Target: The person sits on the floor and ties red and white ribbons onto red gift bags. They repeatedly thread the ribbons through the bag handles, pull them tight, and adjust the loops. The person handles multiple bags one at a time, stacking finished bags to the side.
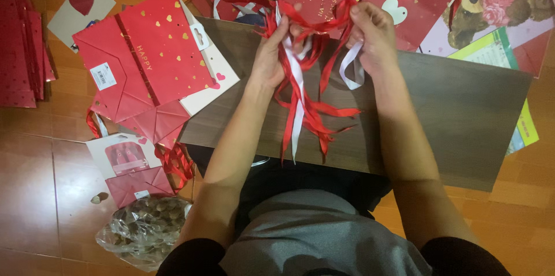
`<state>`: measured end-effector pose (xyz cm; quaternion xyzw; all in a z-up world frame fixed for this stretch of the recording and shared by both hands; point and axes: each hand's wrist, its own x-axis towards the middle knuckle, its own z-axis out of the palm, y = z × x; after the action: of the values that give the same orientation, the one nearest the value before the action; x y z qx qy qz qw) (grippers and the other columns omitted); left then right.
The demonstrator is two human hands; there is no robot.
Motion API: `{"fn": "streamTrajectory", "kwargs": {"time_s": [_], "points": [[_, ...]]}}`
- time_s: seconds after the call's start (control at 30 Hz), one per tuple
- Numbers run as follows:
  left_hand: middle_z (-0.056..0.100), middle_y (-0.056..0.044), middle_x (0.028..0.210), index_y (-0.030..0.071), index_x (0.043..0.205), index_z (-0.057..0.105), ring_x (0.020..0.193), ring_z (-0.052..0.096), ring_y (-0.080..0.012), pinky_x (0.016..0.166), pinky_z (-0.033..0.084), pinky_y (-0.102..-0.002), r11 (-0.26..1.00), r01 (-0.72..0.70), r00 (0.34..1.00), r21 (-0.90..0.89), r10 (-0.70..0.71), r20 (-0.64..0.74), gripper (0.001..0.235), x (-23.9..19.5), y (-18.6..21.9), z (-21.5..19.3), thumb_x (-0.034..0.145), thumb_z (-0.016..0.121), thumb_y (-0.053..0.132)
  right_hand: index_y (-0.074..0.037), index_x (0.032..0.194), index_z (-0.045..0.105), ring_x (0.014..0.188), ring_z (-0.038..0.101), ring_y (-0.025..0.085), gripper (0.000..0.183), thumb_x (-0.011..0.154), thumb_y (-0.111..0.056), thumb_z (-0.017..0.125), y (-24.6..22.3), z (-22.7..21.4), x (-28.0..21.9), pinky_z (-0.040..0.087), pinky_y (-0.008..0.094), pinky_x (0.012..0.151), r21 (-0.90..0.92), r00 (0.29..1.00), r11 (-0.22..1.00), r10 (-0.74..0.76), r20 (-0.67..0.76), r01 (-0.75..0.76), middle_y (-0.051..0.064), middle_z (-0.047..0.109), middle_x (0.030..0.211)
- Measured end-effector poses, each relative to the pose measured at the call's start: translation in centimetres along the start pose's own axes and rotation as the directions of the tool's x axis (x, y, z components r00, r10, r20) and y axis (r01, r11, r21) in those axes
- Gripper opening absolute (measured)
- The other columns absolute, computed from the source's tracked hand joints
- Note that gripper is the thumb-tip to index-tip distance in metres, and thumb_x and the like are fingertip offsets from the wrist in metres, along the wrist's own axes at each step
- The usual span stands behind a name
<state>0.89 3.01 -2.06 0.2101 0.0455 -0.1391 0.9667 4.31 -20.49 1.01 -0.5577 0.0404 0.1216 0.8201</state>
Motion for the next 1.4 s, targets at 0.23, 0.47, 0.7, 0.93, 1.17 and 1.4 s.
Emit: {"fn": "streamTrajectory", "kwargs": {"time_s": [0.23,0.47,0.7,0.93,1.17,1.4], "points": [[0.072,-0.013,0.129,0.009,0.157,0.037,0.061,0.050,-0.0121,0.057,0.041,-0.027,0.972,0.113,0.992,0.207,-0.122,0.030,0.058,-1.0,-0.3,0.8,0.106,0.052,0.034,-0.010,0.098,0.064,0.052,0.040,0.009,0.017,0.106,-0.022,0.073,-0.3,0.4,-0.9,0.035,0.030,0.054,0.072,0.996,0.994,-0.076,-0.037,0.079,-0.004,0.044,0.063],[0.067,-0.017,0.137,0.010,0.161,0.037,0.062,0.048,-0.0106,0.061,0.040,-0.026,0.993,-0.016,0.995,0.119,0.004,0.103,0.056,-1.2,0.5,1.9,0.112,0.055,0.032,-0.010,0.099,0.062,0.051,0.033,0.007,0.014,0.106,-0.019,0.070,-0.2,0.5,-2.1,0.027,0.028,0.051,0.158,0.994,0.983,-0.105,0.037,0.098,-0.005,0.037,0.060],[0.069,-0.015,0.132,0.004,0.153,0.049,0.064,0.051,-0.0117,0.060,0.041,-0.027,0.970,-0.028,0.995,0.240,0.003,0.104,0.052,-0.9,-0.9,0.3,0.110,0.060,0.031,-0.007,0.104,0.069,0.052,0.036,0.006,0.008,0.105,-0.015,0.068,0.7,0.3,-1.9,0.029,0.026,0.051,0.154,0.996,0.988,-0.026,0.085,0.013,-0.005,0.042,0.062],[0.057,-0.006,0.097,0.007,0.099,0.057,0.079,0.056,-0.0184,0.077,0.048,-0.034,0.996,-0.013,0.999,-0.090,0.016,0.032,0.032,-0.6,-0.5,1.0,0.107,0.056,0.039,-0.007,0.106,0.067,0.055,0.039,0.006,0.011,0.108,-0.018,0.067,0.5,-0.3,-1.5,0.034,0.026,0.054,0.014,0.995,0.998,-0.058,0.085,0.057,-0.006,0.046,0.064],[0.051,0.001,0.080,0.009,0.115,0.060,0.076,0.044,-0.0151,0.087,0.046,-0.034,0.999,-0.028,0.984,-0.029,0.033,0.177,0.021,-0.7,-0.2,2.3,0.114,0.053,0.028,-0.005,0.108,0.064,0.060,0.040,0.005,0.012,0.109,-0.016,0.068,1.6,-0.8,-1.4,0.035,0.025,0.056,-0.006,0.993,0.997,-0.076,0.092,0.077,-0.005,0.049,0.074],[0.054,0.002,0.082,0.003,0.132,0.064,0.062,0.037,-0.0063,0.055,0.031,-0.021,0.969,0.069,0.998,0.237,-0.070,-0.006,0.033,-0.6,-0.6,0.8,0.111,0.056,0.027,-0.002,0.113,0.069,0.058,0.042,0.004,0.014,0.107,-0.015,0.065,1.5,0.3,-1.7,0.035,0.023,0.055,-0.122,0.991,0.985,-0.120,0.051,0.126,-0.004,0.058,0.079]]}}
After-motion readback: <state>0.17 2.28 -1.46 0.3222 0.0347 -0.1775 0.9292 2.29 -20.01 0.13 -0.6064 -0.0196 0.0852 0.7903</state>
